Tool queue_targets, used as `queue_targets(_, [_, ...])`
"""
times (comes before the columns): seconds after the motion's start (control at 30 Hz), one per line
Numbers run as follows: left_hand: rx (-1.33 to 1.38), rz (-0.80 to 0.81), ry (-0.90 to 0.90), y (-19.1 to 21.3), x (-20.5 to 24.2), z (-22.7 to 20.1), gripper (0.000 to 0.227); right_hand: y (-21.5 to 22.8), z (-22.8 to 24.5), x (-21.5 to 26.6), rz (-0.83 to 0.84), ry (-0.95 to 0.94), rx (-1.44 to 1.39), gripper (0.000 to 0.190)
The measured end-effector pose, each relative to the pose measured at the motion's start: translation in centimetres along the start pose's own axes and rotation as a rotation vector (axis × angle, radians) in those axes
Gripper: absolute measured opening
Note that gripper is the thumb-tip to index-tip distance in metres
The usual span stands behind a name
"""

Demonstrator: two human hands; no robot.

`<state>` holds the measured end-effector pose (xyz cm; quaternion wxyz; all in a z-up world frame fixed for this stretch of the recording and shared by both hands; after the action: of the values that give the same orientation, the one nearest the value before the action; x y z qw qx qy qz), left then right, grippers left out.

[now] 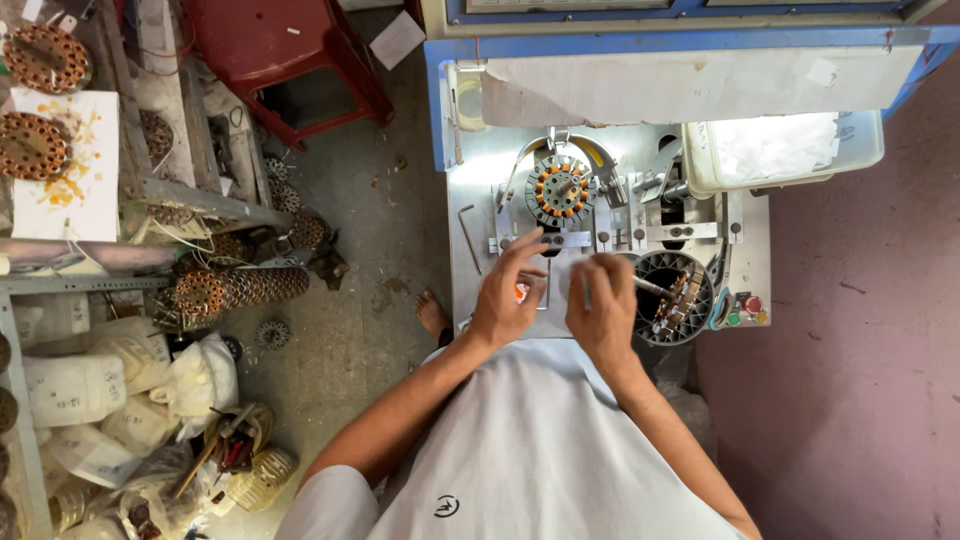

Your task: The person places a container on a machine, then picks up small metal components and inserts them into a circular holder. They continue to insert and adjust these components within the holder, occasionally picking up more from the machine's surface. Finally, they remove the holder from the machine and place it on the floor.

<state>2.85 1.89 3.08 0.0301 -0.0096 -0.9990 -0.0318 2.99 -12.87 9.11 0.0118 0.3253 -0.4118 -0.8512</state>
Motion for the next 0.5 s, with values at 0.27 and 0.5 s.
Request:
queue_targets(0.27, [-0.115,0.026,0.369,1.7,0.1,13.9,0.018,-12.4,-6.5,13.5,0.573,-0.237,-0.11,0.013])
queue_targets(0.5, [0.072,0.221,0.665,-4.5,-2.0,22.6,0.029,-11.2,-6.3,13.9,0.417,-0.213,-0.193,0.011])
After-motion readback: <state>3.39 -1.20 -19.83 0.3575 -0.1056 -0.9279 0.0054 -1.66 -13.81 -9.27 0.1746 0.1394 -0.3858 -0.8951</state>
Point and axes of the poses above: each hand's wrist, its own x-axis away from the middle knuckle, its own y-axis out of the back of the hand, z = x × y, the point moved 8 cm from there along -x, towards the middle knuckle, and after that the axes turned 10 degrees about y, right-handed, at the moved point
